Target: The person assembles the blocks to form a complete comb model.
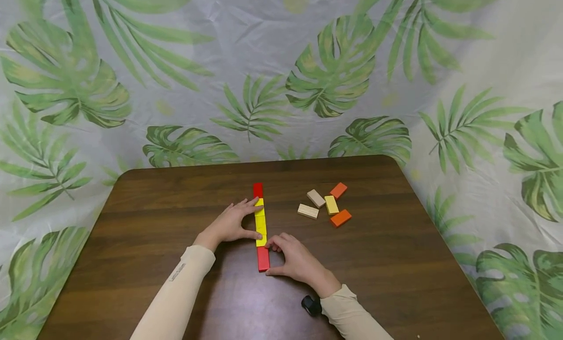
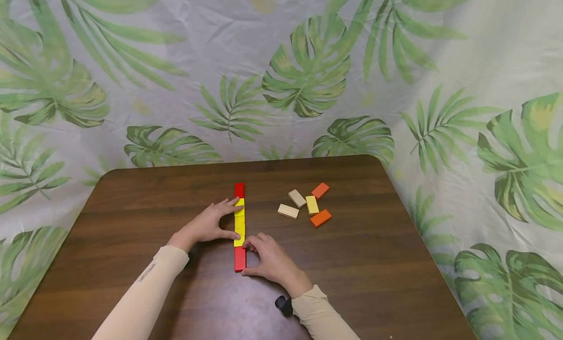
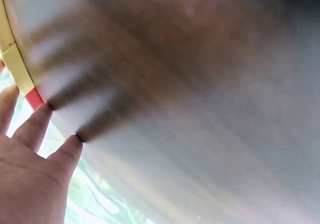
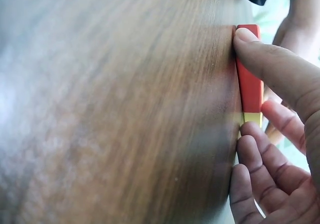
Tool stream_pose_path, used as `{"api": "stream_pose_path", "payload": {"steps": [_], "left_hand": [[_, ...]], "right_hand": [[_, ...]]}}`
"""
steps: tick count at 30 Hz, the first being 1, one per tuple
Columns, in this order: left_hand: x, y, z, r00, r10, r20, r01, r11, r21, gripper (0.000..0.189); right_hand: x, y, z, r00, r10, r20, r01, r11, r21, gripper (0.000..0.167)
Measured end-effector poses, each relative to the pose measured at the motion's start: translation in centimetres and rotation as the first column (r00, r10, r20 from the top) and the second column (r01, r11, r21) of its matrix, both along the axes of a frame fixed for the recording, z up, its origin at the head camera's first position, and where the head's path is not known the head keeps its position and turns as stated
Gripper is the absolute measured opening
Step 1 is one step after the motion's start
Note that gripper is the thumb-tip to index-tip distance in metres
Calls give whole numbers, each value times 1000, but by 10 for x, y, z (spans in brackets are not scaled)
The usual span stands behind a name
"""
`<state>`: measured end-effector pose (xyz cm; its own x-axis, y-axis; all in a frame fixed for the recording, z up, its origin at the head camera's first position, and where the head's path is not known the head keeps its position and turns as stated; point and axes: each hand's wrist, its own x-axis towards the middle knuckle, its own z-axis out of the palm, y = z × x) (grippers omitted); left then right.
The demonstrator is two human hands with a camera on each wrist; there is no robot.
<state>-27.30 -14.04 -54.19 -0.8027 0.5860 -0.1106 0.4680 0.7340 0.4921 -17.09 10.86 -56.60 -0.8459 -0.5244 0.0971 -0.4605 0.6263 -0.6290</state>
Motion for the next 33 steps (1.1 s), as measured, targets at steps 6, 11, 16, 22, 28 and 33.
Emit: {"api": "stream_pose_path", "payload": {"steps": [6,11,16,22,28,33], "left_hand": [[10,-1,1,999,-26,-26,27,999,39,81],[19,-4,0,1000,-25,-12,26,997,69,85],[28,-5,1,1000,-23,-14,23,998,63,98],[36,0,3,999,-4,-32,5,1000,30,106],[39,3,1,999,4,-39,-4,1000,-15,108],[40,4,1,999,4,-40,-6,999,-32,106]], "right_hand": [[-2,1,-7,999,17,-52,-19,999,-30,55],[-7,1,-18,998,19,-55,-22,998,-59,55],[-9,0,-22,999,7,-46,-9,999,-47,55],[-5,-3,0,1000,-14,3,14,1000,-21,54],[-17,1,-35,997,12,-73,-17,998,-66,56],[-15,1,-28,998,18,-60,-23,997,-67,56]]}}
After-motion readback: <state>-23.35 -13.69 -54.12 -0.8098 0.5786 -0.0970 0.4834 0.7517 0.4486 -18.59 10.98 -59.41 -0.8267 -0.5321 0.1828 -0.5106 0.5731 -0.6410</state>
